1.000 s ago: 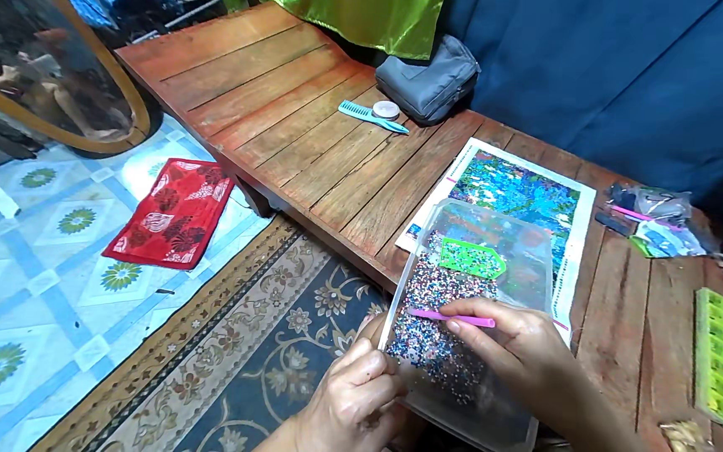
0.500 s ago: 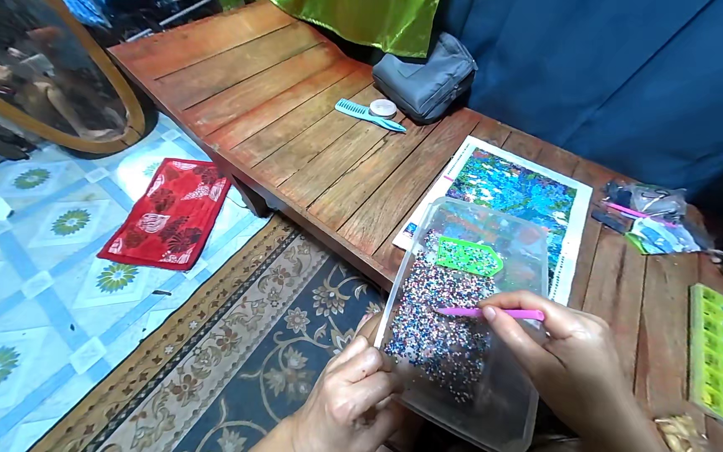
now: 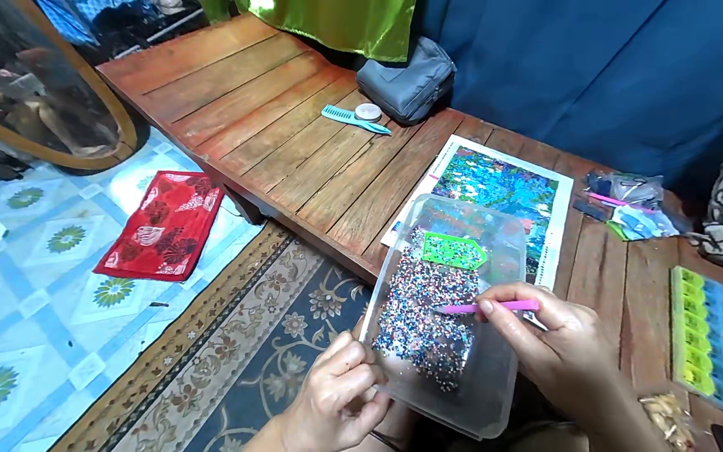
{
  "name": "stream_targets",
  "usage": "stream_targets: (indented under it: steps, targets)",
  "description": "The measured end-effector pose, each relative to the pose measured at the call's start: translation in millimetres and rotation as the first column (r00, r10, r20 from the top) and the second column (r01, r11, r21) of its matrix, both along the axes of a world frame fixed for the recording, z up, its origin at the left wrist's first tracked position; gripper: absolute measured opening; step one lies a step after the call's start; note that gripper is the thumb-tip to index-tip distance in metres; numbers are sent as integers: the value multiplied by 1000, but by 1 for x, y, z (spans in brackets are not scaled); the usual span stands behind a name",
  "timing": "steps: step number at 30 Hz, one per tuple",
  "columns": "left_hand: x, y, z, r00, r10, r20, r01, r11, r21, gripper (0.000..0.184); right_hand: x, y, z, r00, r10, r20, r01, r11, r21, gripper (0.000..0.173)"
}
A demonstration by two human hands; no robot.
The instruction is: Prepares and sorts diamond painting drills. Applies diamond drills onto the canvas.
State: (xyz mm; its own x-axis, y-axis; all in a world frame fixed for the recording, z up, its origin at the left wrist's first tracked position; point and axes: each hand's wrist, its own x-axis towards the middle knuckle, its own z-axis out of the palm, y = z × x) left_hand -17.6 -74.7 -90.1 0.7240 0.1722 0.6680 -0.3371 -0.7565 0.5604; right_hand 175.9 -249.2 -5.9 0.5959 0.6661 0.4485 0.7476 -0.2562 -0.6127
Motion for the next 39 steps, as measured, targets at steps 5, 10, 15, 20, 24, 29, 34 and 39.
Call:
stream_targets:
  steps: [5, 10, 15, 20, 24, 29, 34, 39]
  targets:
    - [0, -1, 0, 1000, 14, 8, -14, 1000, 23, 15, 0, -4, -7, 1000, 24, -4, -24, 1000, 12, 23]
    - [-1, -6, -1, 999, 46, 10, -47, 997, 62, 13, -1, -6, -12, 1000, 29, -11, -28, 999, 23, 29]
    - [-1, -8, -5, 998, 59, 1, -59, 993, 100, 12, -1, -7, -17, 999, 46, -19, -45, 999, 30, 28]
    - [-1, -7, -5, 998, 54, -17, -52, 993, 106, 8, -2, -7, -19, 998, 53, -21, -52, 997, 54, 20]
    - [-3, -7, -5, 999, 46, -22, -43, 995, 90, 8, -3, -4, -20, 997, 59, -57, -54, 995, 86, 17]
    - [-2, -5, -6, 999, 39, -23, -37, 996, 81, 8, -3, -2, -22, 997, 63, -53, -56, 992, 113, 17]
    - [-2, -3, -5, 999, 34, -28, -32, 997, 70, 9, -5, -2, -25, 999, 48, -16, -45, 993, 113, 18]
    - [-1, -3, -6, 999, 36, -17, -35, 996, 78, 10, -6, -2, -27, 999, 42, 16, -43, 993, 109, 19]
